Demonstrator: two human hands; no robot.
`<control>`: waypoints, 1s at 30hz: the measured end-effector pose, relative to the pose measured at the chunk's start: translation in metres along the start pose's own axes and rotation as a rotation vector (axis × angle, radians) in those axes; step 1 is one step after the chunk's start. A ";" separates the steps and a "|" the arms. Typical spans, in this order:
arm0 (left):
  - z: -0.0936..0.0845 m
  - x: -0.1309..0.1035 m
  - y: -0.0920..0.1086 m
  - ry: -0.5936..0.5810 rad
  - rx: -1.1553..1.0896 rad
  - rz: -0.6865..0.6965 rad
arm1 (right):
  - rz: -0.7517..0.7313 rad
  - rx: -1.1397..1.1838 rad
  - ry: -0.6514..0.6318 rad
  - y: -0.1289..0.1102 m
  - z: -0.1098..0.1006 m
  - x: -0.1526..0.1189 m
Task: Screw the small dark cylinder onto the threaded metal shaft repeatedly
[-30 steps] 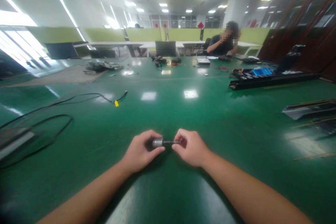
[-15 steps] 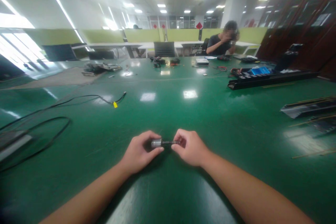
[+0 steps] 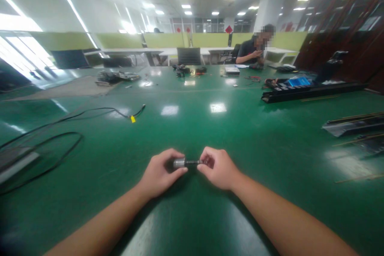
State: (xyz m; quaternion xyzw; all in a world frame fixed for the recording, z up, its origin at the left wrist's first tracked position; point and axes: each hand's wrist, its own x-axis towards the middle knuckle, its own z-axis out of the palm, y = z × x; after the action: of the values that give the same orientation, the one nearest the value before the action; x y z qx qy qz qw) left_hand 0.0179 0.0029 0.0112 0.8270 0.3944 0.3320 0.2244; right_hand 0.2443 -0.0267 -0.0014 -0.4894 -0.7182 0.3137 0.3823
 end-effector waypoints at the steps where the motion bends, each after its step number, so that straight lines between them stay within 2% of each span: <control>1: 0.000 0.000 0.000 0.002 -0.001 -0.002 | 0.000 0.001 0.000 0.000 0.000 0.000; 30: -0.001 0.001 -0.001 0.007 -0.011 -0.017 | 0.029 0.030 0.014 0.003 0.000 -0.001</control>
State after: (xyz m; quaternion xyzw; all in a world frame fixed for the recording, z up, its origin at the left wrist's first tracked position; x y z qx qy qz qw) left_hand 0.0171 0.0045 0.0112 0.8212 0.4005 0.3349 0.2303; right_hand 0.2456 -0.0267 -0.0039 -0.4963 -0.7036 0.3264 0.3901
